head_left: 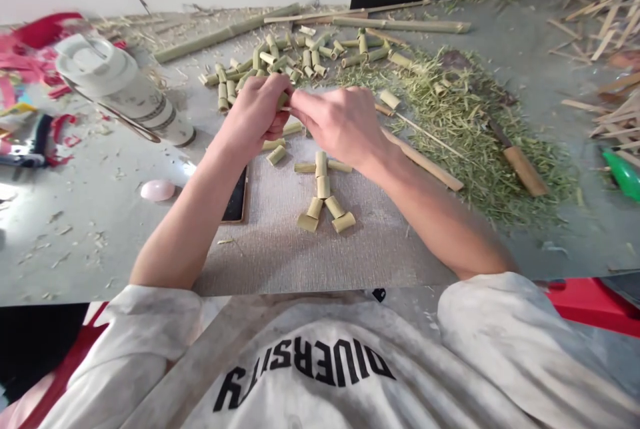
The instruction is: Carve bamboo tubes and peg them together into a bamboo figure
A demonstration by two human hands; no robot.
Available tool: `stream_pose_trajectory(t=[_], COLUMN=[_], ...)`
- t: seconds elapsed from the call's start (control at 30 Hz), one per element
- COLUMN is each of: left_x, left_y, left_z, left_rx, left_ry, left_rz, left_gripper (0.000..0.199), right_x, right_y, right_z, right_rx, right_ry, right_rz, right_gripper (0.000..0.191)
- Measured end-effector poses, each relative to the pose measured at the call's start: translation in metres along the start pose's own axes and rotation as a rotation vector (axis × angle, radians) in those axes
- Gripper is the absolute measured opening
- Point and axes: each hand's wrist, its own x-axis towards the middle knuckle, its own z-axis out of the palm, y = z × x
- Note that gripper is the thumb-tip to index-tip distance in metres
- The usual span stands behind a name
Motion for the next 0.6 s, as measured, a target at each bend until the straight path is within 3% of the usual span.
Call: stream_pose_trajectory(t=[0.27,0.6], left_x=[-0.012,-0.010], left_y=[0.004,-0.005], left_z=[0.011,0.021], left_rx=[0.102,0.229], left_ry=[0.081,0.323], left_rz=[0.138,0.445], left_gripper=[0.037,0.050], right_x=[-0.009,-0.017], right_y=[-0.029,-0.050], right_z=[-0.025,-0.038], right_rx=[-0.055,-0.044], right_ry=[-0.048,-0.035], right_rz=[0.109,0.199], right_gripper=[0.046,0.041])
